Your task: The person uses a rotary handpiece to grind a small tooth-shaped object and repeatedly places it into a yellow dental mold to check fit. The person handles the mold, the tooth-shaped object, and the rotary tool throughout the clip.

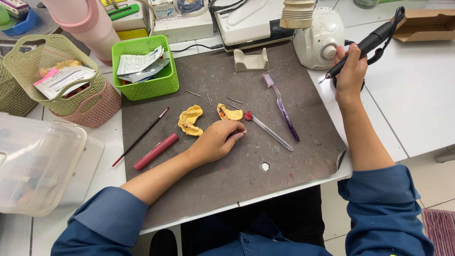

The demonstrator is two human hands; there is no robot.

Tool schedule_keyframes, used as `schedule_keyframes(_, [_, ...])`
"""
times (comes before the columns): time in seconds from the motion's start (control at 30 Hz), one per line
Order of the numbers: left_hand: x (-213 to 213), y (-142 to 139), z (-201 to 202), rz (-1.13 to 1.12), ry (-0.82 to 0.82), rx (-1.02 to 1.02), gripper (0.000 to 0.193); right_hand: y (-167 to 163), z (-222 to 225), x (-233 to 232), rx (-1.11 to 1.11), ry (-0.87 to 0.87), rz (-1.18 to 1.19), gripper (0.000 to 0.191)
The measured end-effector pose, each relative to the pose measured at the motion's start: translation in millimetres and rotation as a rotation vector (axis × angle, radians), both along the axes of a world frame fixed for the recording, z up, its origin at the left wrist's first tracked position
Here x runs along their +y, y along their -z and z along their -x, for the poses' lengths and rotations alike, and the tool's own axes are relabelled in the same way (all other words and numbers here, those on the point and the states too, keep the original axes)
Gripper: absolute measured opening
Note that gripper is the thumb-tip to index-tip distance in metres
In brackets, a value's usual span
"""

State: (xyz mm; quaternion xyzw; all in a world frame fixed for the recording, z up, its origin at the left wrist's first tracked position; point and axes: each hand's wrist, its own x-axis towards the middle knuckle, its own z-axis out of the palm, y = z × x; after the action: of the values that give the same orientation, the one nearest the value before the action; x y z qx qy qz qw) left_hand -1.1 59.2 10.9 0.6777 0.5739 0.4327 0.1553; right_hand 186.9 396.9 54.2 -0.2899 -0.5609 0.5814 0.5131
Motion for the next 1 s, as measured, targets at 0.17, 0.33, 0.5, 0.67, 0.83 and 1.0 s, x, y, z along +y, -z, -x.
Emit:
schedule_keyframes(0.17, [-1.3, 0.4, -1.1, -0.022, -0.012, 0.050, 0.013, 4.6, 2.3, -1.8, -0.077, 0.018, -0.186, 0.039])
schedule_keyframes(0.33, [-2.6, 1.8, -1.8, -0.045, -0.017, 0.084, 0.013, 8.2, 3.3, -6.4, -0.165, 0.034, -0.376, 0.040])
schedule_keyframes(0.5, [-7.1, 1.4, -1.1, -0.053, -0.001, 0.073, 0.014, 3.7, -3.0, 12.1, -0.091, 0.166, -0.196, 0.045])
schedule_keyframes(0.67, [-10.8, -0.1, -0.7, -0.036, 0.009, 0.066, 0.014, -4.2, -28.9, 30.8, -0.004, -0.018, 0.240, 0.046])
schedule_keyframes(0.83, [-12.5, -0.1, 0.2, -0.025, 0.016, 0.055, 0.014, -8.0, -37.6, 35.3, -0.103, -0.097, 0.243, 0.049])
schedule_keyframes(1.0, [-14.1, 0.7, 1.0, -0.003, -0.002, 0.065, 0.015, -6.6, -32.7, 41.9, -0.152, -0.069, 0.235, 0.047])
